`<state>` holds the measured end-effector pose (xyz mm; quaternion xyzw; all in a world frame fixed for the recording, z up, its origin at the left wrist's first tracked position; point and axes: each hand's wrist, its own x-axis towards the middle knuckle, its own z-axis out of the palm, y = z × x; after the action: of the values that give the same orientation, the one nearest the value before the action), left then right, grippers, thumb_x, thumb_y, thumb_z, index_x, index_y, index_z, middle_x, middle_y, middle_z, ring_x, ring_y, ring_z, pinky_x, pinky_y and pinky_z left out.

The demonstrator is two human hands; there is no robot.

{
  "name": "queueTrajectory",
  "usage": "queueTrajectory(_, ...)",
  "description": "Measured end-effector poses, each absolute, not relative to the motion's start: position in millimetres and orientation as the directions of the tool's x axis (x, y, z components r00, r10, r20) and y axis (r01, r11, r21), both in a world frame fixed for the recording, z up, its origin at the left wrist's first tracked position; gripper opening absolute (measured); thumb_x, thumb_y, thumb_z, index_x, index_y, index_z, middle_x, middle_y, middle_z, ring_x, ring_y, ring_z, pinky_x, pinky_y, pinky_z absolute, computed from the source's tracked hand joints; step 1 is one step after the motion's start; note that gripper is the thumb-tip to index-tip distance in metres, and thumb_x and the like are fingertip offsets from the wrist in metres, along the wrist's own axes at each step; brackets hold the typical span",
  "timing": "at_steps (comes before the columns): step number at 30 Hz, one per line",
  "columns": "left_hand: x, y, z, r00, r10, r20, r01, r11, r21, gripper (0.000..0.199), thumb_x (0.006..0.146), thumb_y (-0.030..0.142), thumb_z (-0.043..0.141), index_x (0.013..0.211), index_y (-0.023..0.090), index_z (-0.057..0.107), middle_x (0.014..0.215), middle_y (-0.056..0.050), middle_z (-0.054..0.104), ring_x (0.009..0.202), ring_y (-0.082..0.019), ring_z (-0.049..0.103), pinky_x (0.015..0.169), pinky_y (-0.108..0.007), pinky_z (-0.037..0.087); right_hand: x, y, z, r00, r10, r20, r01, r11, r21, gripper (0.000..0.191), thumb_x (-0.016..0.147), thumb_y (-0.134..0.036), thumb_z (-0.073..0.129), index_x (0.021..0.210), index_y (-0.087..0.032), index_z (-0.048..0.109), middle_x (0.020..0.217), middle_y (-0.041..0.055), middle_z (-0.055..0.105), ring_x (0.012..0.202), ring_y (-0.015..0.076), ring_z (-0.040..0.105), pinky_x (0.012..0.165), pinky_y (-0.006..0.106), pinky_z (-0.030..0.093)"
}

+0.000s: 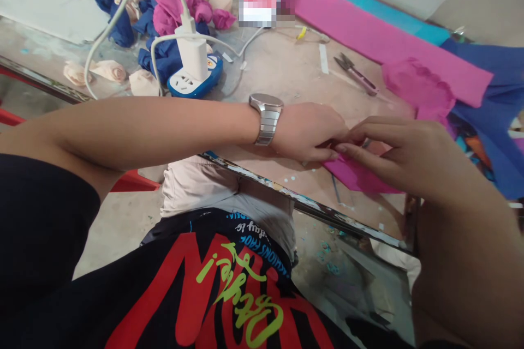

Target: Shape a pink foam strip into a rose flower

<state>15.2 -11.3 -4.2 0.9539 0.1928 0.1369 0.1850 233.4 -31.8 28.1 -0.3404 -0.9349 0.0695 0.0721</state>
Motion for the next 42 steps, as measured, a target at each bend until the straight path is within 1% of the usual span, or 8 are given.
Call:
queueTrajectory(4, 15.3, -11.1, -5.2, 0.885, 0.418, 0.205, 0.308, -0.857, 0.414, 0.025, 0.091, 0.032, 0.051, 0.099, 0.020, 0.072, 0.097, -0.008, 0.075, 0.089, -0.021, 0.066, 0.075, -0.032, 0.043, 233.1, -31.9, 28.6, -0.759, 0.645, 0.093, 0.623, 0.760, -0.185, 0.025, 0.095, -0.042, 0.058, 0.084, -0.022, 0.068, 0.081, 0.0037, 0.073, 0.068, 0.0191, 0.065, 0.059, 0.032, 0.045)
queueTrajectory(9, 15.5, -11.0, -5.0, 0.875, 0.451, 0.174, 0.349, -0.838, 0.418, 0.022, 0.090, 0.035, 0.055, 0.096, 0.023, 0.072, 0.098, -0.008, 0.074, 0.090, -0.022, 0.066, 0.077, -0.031, 0.045, 232.6, -32.1, 27.4, -0.750, 0.652, 0.109, 0.628, 0.754, -0.194, 0.024, 0.095, -0.042, 0.058, 0.084, -0.023, 0.068, 0.077, 0.0020, 0.072, 0.062, 0.0175, 0.062, 0.056, 0.031, 0.044)
queueTrajectory(15, 15.1, -11.4, -4.0, 0.883, 0.433, 0.179, 0.334, -0.849, 0.409, 0.022, 0.090, 0.032, 0.055, 0.097, 0.018, 0.072, 0.100, -0.010, 0.074, 0.091, -0.022, 0.066, 0.076, -0.030, 0.044, 230.9, -31.7, 28.2, -0.761, 0.638, 0.115, 0.611, 0.765, -0.204, 0.023, 0.095, -0.040, 0.059, 0.081, -0.023, 0.067, 0.076, 0.0018, 0.071, 0.063, 0.0172, 0.063, 0.057, 0.030, 0.044)
queueTrajectory(19, 15.2, -11.2, -5.1, 0.885, 0.421, 0.198, 0.319, -0.859, 0.400, 0.023, 0.091, 0.032, 0.056, 0.098, 0.016, 0.072, 0.100, -0.010, 0.074, 0.090, -0.021, 0.066, 0.074, -0.030, 0.043, 230.0, -31.3, 29.2, -0.766, 0.636, 0.097, 0.611, 0.766, -0.199, 0.023, 0.096, -0.040, 0.057, 0.084, -0.023, 0.067, 0.075, 0.0016, 0.070, 0.064, 0.0177, 0.064, 0.057, 0.030, 0.044)
queueTrajectory(23, 15.6, -10.9, -6.4, 0.883, 0.422, 0.205, 0.317, -0.858, 0.403, 0.023, 0.091, 0.032, 0.057, 0.097, 0.016, 0.072, 0.100, -0.011, 0.074, 0.089, -0.021, 0.066, 0.075, -0.030, 0.043, 230.7, -31.3, 29.3, -0.768, 0.634, 0.093, 0.609, 0.767, -0.202, 0.025, 0.096, -0.041, 0.056, 0.084, -0.022, 0.067, 0.077, 0.0024, 0.071, 0.065, 0.0177, 0.064, 0.058, 0.030, 0.044)
queueTrajectory(30, 15.4, -11.4, -6.1, 0.885, 0.416, 0.209, 0.311, -0.862, 0.400, 0.023, 0.092, 0.032, 0.056, 0.096, 0.016, 0.072, 0.099, -0.010, 0.074, 0.089, -0.021, 0.066, 0.075, -0.031, 0.043, 231.2, -31.5, 29.9, -0.766, 0.639, 0.074, 0.615, 0.761, -0.204, 0.026, 0.097, -0.041, 0.056, 0.084, -0.021, 0.068, 0.074, 0.0023, 0.070, 0.063, 0.0165, 0.062, 0.057, 0.029, 0.044)
queueTrajectory(37, 15.7, -10.8, -6.6, 0.885, 0.428, 0.185, 0.325, -0.851, 0.414, 0.021, 0.090, 0.032, 0.057, 0.098, 0.018, 0.071, 0.101, -0.010, 0.074, 0.091, -0.021, 0.066, 0.077, -0.031, 0.045, 232.2, -30.4, 28.5, -0.764, 0.640, 0.077, 0.617, 0.761, -0.203, 0.025, 0.096, -0.042, 0.056, 0.085, -0.023, 0.068, 0.073, 0.0022, 0.070, 0.062, 0.0179, 0.063, 0.055, 0.029, 0.043)
queueTrajectory(42, 15.9, -10.2, -7.4, 0.887, 0.411, 0.209, 0.306, -0.863, 0.402, 0.023, 0.090, 0.031, 0.056, 0.099, 0.016, 0.071, 0.101, -0.011, 0.074, 0.092, -0.023, 0.066, 0.076, -0.032, 0.044, 234.8, -30.6, 28.3, -0.758, 0.649, 0.062, 0.628, 0.753, -0.197, 0.025, 0.096, -0.044, 0.056, 0.087, -0.024, 0.067, 0.076, 0.0028, 0.071, 0.063, 0.0181, 0.063, 0.056, 0.030, 0.043)
